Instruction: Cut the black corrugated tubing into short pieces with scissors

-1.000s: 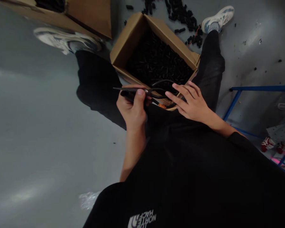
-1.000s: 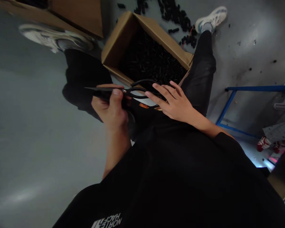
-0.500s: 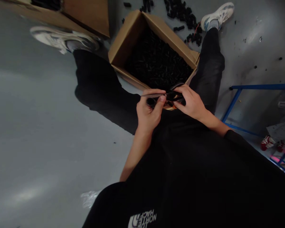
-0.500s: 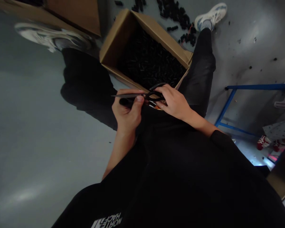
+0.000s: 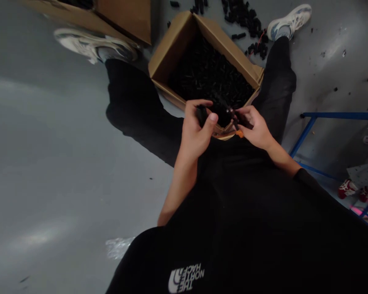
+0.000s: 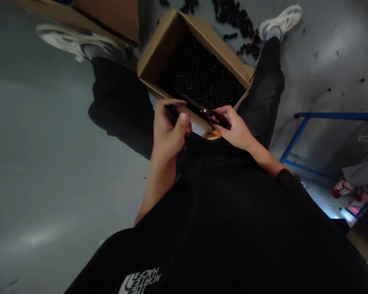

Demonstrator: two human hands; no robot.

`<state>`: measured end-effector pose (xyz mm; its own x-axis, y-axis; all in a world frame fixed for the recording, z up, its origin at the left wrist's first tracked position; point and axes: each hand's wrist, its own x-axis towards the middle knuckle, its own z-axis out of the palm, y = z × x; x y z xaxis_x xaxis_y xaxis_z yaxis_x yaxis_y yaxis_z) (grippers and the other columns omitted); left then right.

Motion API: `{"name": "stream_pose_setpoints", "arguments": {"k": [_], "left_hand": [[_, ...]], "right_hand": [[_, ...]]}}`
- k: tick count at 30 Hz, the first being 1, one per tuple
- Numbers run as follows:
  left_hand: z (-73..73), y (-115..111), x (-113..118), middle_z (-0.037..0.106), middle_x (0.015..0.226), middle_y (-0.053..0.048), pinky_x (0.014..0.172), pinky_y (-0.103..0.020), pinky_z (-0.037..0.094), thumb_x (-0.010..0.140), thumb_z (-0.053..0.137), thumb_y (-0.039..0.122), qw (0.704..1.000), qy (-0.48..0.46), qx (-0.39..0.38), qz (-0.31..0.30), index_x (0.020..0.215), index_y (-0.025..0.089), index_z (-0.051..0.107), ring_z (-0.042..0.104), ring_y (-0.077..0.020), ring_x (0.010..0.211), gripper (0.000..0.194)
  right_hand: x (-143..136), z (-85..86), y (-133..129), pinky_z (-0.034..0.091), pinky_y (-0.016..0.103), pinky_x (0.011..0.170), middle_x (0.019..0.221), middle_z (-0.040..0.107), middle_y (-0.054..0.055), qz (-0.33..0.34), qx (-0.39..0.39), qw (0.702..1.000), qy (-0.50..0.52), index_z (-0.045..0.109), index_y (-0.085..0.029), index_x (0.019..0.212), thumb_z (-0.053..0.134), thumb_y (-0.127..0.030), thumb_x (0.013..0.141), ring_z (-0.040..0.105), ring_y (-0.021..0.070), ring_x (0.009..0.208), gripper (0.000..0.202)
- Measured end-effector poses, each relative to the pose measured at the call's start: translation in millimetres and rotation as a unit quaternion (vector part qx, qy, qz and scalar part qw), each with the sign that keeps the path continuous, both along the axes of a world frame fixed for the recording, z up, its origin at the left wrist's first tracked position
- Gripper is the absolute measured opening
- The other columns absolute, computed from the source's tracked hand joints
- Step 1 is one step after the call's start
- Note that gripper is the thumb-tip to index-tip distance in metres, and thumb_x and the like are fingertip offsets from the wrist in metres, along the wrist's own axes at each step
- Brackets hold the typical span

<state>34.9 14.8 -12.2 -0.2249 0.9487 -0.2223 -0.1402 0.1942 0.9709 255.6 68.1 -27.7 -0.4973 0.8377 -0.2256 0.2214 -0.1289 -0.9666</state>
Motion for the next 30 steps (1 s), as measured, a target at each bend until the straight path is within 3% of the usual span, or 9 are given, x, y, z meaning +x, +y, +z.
{"name": "stream_pose_setpoints", "arguments": {"k": [4,7,13,17,20,24,30], "left_hand": [[-2.3,10.8,-20.0,0.072,0.097,-0.004,0.060,-0.029,0.056,0.094,0.085,0.074,0.988,-0.154,-0.014,0.014,0.118,0.031,0.073,0.071,-0.0195,0.077,0.051],[-1.3,15.7,-26.2,0.074,0.093,-0.005,0.055,-0.028,0.054,0.096,0.084,0.073,0.986,-0.165,-0.035,0.011,0.117,0.030,0.076,0.071,-0.0196,0.073,0.048],[-17.2,13.3,-20.0,0.071,0.081,-0.002,0.050,-0.024,0.047,0.100,0.084,0.065,0.986,-0.155,-0.062,0.016,0.135,0.026,0.079,0.068,-0.0165,0.065,0.052],[-25.0,9.7,-17.3,0.074,0.080,-0.001,0.047,-0.021,0.047,0.100,0.089,0.055,0.983,-0.160,-0.084,0.017,0.120,0.024,0.075,0.068,-0.0141,0.061,0.039],[-23.9,9.1,-14.2,0.074,0.076,0.002,0.045,-0.018,0.045,0.098,0.093,0.054,0.982,-0.166,-0.089,0.022,0.099,0.023,0.064,0.065,-0.0110,0.056,0.042],[-18.3,10.4,-9.5,0.073,0.072,0.004,0.043,-0.015,0.041,0.097,0.094,0.053,0.979,-0.177,-0.102,0.028,0.089,0.024,0.051,0.062,-0.0081,0.052,0.053],[-8.9,11.9,-8.6,0.076,0.075,0.001,0.043,-0.016,0.043,0.101,0.090,0.049,0.974,-0.194,-0.119,0.013,0.087,0.023,0.052,0.063,-0.0079,0.053,0.049]], "right_hand": [[10.7,-0.9,6.3,0.066,0.049,0.111,0.113,0.075,0.005,-0.019,-0.132,0.990,0.040,0.059,-0.027,0.119,0.098,-0.072,0.078,0.075,0.0246,0.111,0.073],[18.8,0.7,11.2,0.066,0.045,0.106,0.114,0.073,0.005,0.015,-0.183,0.981,0.057,0.058,-0.027,0.116,0.104,-0.065,0.070,0.073,0.0231,0.107,0.075],[22.8,-1.6,20.1,0.062,0.041,0.100,0.106,0.070,0.003,0.031,-0.194,0.981,-0.008,0.059,-0.025,0.114,0.097,-0.052,0.073,0.071,0.0211,0.103,0.063],[22.4,-0.5,25.4,0.061,0.041,0.096,0.103,0.073,0.003,0.063,-0.210,0.975,-0.046,0.061,-0.024,0.109,0.100,-0.054,0.068,0.071,0.0211,0.098,0.064],[20.9,1.5,25.6,0.062,0.042,0.096,0.105,0.074,0.003,0.083,-0.216,0.971,-0.055,0.063,-0.024,0.110,0.101,-0.054,0.070,0.071,0.0221,0.099,0.063],[19.4,0.5,22.9,0.062,0.042,0.096,0.107,0.074,0.003,0.090,-0.204,0.973,-0.059,0.064,-0.025,0.111,0.100,-0.053,0.072,0.071,0.0229,0.101,0.061],[21.2,-1.6,21.6,0.063,0.045,0.098,0.106,0.074,0.004,0.090,-0.200,0.974,-0.054,0.062,-0.025,0.111,0.099,-0.059,0.072,0.070,0.0233,0.100,0.064]]}}
